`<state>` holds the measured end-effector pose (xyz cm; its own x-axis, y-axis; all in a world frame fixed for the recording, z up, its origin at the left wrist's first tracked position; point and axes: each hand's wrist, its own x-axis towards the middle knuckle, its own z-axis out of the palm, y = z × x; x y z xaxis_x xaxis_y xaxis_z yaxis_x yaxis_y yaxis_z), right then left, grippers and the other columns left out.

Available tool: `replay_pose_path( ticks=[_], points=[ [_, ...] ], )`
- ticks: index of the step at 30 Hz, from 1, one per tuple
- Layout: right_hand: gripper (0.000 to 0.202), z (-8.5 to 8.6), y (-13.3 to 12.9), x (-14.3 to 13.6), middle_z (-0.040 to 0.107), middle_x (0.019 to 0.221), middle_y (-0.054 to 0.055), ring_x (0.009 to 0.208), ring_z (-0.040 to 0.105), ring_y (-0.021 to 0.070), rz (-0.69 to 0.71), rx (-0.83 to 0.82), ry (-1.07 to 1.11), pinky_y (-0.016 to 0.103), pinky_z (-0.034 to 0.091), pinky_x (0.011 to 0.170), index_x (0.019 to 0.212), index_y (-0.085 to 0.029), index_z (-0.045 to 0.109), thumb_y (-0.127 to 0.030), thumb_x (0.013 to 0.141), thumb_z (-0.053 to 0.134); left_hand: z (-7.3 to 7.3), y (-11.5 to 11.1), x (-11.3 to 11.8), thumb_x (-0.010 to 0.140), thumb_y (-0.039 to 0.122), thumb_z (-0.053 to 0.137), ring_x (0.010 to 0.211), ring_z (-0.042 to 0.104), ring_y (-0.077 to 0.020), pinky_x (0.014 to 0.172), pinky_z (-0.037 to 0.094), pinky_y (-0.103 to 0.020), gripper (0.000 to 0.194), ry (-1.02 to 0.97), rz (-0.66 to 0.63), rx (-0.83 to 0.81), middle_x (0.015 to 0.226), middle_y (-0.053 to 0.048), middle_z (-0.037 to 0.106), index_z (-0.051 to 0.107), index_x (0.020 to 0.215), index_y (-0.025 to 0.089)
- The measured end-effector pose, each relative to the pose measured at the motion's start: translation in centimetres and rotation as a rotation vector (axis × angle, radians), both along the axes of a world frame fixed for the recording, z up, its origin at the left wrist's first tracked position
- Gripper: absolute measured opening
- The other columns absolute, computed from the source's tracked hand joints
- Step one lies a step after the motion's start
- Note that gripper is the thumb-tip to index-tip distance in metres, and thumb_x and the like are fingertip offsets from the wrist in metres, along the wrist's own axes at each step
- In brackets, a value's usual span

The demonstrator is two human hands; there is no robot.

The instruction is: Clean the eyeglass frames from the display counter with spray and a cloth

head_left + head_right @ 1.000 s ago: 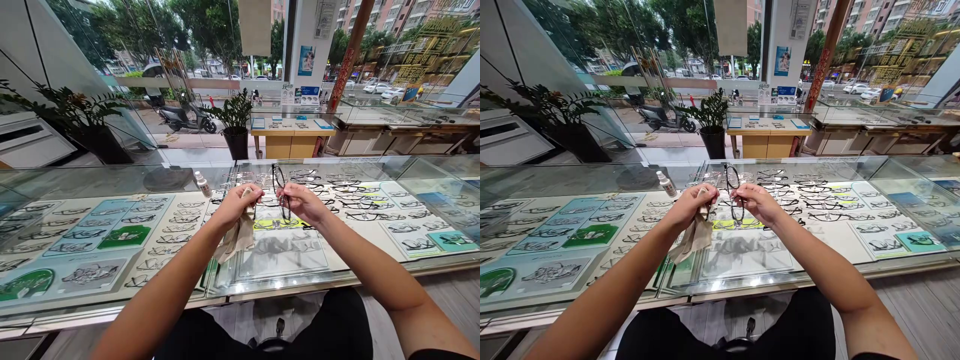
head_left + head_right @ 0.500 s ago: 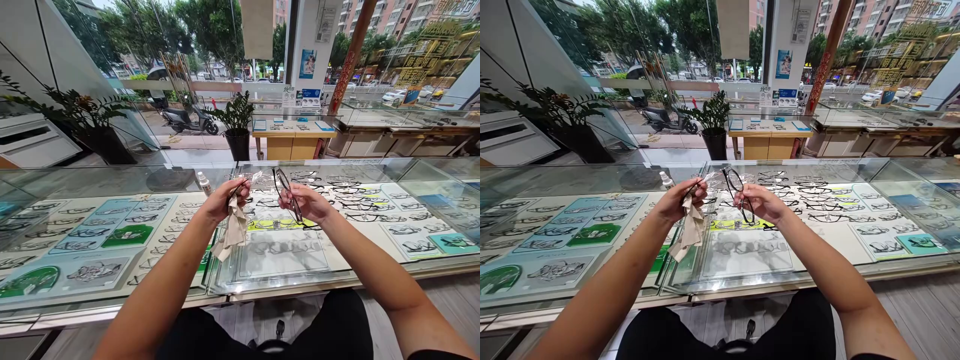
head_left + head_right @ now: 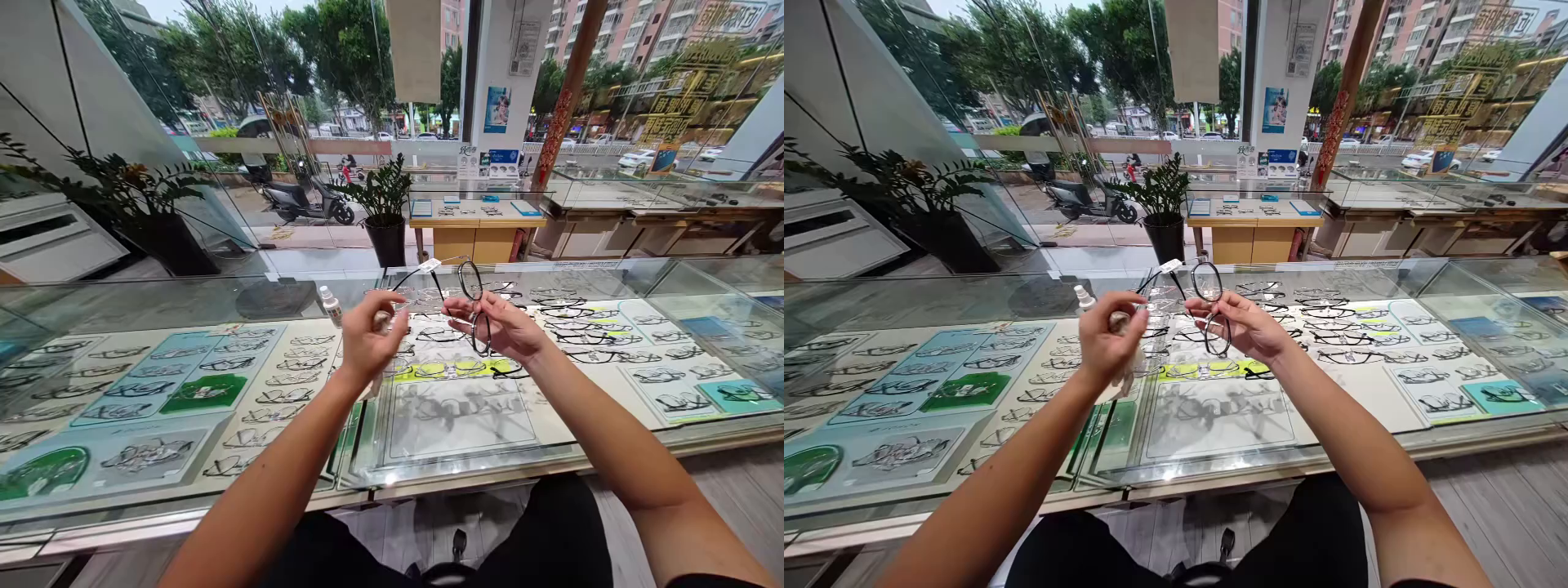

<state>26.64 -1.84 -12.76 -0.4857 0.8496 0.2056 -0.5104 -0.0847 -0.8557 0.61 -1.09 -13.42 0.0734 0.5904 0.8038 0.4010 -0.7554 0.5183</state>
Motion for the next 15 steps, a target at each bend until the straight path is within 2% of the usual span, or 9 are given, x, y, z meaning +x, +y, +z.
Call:
replay_pose_path(
  ticks=[3,5,9,15],
  points=[
    [0.026,-0.4,-0.1,-0.2,0.078,0.136,0.008,0.136,0.068,0.0253,0.044,0.024,-0.003,0.048,0.046,0.123,0.086,-0.023,0.072,-0.043,0.089,0.088,-0.8,-0.8,1.2,0.095,0.020,0.070,0.051,0.048,-0.0071,0.055,0.042,-0.021,0.030,0.279,-0.161,0.156,0.084,0.002,0.072,0.070,0.125,0.021],
    [0.022,-0.6,-0.2,-0.4,0.075,0.141,0.009,0.140,0.065,0.0252,0.081,0.030,-0.009,0.049,0.044,0.124,0.089,-0.024,0.073,-0.042,0.090,0.086,-1.2,-1.1,1.7,0.097,0.018,0.070,0.056,0.055,-0.0082,0.061,0.047,-0.022,0.033,0.389,-0.186,0.185,0.090,0.000,0.077,0.068,0.130,0.021],
    [0.022,-0.8,-0.5,-0.8,0.074,0.144,0.010,0.145,0.061,0.0275,0.108,0.042,-0.024,0.052,0.043,0.125,0.090,-0.025,0.075,-0.042,0.089,0.087,-1.3,-1.1,1.9,0.100,0.023,0.072,0.058,0.058,-0.0095,0.061,0.045,-0.023,0.011,0.422,-0.149,0.226,0.084,0.000,0.076,0.074,0.111,0.020],
    [0.017,0.0,-0.7,-0.6,0.074,0.143,0.007,0.139,0.065,0.0256,0.053,0.078,0.036,0.050,0.042,0.127,0.089,-0.027,0.079,-0.043,0.090,0.086,-1.4,-0.8,1.6,0.101,0.028,0.073,0.063,0.063,-0.0121,0.061,0.045,-0.024,0.010,0.406,-0.096,0.220,0.076,0.000,0.071,0.078,0.104,0.019]
  ],
)
